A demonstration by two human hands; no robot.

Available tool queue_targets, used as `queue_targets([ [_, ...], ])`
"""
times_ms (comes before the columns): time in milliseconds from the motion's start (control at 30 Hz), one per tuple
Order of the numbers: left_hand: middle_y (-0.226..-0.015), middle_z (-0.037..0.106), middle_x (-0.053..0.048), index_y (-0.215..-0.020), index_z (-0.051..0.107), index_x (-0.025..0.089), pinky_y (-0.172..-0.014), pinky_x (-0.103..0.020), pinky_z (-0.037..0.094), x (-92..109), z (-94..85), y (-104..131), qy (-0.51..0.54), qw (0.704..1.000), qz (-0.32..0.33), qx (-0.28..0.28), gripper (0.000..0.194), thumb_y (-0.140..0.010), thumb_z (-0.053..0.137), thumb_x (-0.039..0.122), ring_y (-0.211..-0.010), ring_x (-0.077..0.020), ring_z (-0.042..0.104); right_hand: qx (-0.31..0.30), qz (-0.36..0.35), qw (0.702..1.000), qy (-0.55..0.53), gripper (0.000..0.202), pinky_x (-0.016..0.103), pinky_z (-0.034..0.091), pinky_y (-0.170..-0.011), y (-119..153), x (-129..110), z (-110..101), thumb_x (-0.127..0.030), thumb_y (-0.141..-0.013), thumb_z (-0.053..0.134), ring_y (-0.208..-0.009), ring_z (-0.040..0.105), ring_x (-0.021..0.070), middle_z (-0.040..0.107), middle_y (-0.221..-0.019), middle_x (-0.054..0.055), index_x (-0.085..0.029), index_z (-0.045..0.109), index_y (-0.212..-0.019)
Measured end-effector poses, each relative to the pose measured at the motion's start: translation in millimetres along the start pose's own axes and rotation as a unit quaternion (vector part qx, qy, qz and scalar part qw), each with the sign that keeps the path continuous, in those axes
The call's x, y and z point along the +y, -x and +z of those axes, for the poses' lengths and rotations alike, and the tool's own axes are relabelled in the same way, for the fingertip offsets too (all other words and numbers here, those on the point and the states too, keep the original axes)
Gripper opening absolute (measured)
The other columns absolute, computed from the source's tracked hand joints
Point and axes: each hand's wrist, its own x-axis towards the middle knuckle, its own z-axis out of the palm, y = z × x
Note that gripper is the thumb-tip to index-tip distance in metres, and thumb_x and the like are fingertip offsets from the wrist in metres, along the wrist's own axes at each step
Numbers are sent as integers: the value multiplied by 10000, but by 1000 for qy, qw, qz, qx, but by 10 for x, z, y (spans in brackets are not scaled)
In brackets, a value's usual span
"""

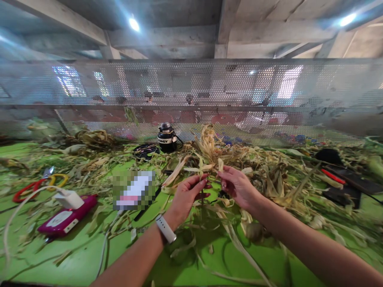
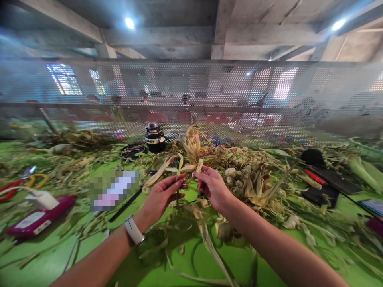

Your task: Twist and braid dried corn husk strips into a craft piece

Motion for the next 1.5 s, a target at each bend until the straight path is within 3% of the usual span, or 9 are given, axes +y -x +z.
queue_targets([
  [200,-803,693,-39,-956,670,172,-637,-268,514,-16,-34,15,-27,997,-51,-43,335,-659,738,312,-660,-147,649,39,-72,996,46,384,174,325,-424,-72,12,-74,-277,-560,769,-443,436,41,541,-583,-75,-177,575,-876],
  [633,-708,706,-26,-774,723,140,-685,-280,529,-57,35,23,-22,1000,-8,-3,282,-539,807,272,-638,-133,636,62,-58,980,178,501,200,296,-410,-87,27,-76,-260,-607,660,-448,446,78,499,-616,-72,-175,447,-1052],
  [800,-801,725,-47,-832,739,158,-710,-288,527,-70,20,29,-29,1000,11,-4,267,-581,775,239,-687,-144,641,110,-203,938,258,475,232,409,-581,-115,41,-104,-183,-600,617,-696,495,119,521,-851,-7,-203,472,-1051],
  [867,-784,724,-40,-824,742,166,-712,-291,524,-71,19,31,-30,999,17,5,257,-578,773,232,-667,-139,636,76,-230,927,287,309,232,401,-614,-62,29,-81,-191,-644,577,-698,471,118,509,-797,-11,-199,532,-950],
  [933,-771,722,-35,-803,745,173,-719,-304,522,-66,22,31,-34,999,25,7,245,-570,777,240,-664,-145,634,-5,-191,941,280,210,223,372,-558,31,3,-40,-208,-695,518,-608,432,105,476,-692,-29,-202,563,-900],
  [1033,-779,719,-44,-777,747,177,-718,-318,514,-54,19,19,-77,995,69,4,229,-574,778,277,-710,-175,631,-164,-102,953,233,226,215,361,-522,180,-37,22,-215,-694,509,-563,420,98,486,-658,-32,-201,591,-904],
  [1133,-789,717,-57,-756,745,176,-761,-331,496,-45,4,3,-134,982,128,13,216,-583,776,301,-772,-202,625,-248,-101,934,235,183,221,392,-568,259,-35,51,-260,-723,563,-629,473,111,553,-724,-5,-183,619,-879],
  [1333,-1067,670,-103,-1040,671,168,-778,-320,485,-45,-21,26,-103,992,75,12,420,-640,734,282,-875,-217,623,-239,-206,880,355,180,267,453,-707,271,86,69,-298,-803,562,-739,561,147,642,-819,35,-174,658,-892],
  [1500,-1121,655,-76,-1151,617,195,-788,-306,470,-28,-73,41,-99,992,71,-22,455,-697,602,181,-873,-198,610,-150,-206,910,327,158,258,478,-629,278,162,86,-314,-828,536,-659,602,137,646,-778,23,-197,588,-922],
])
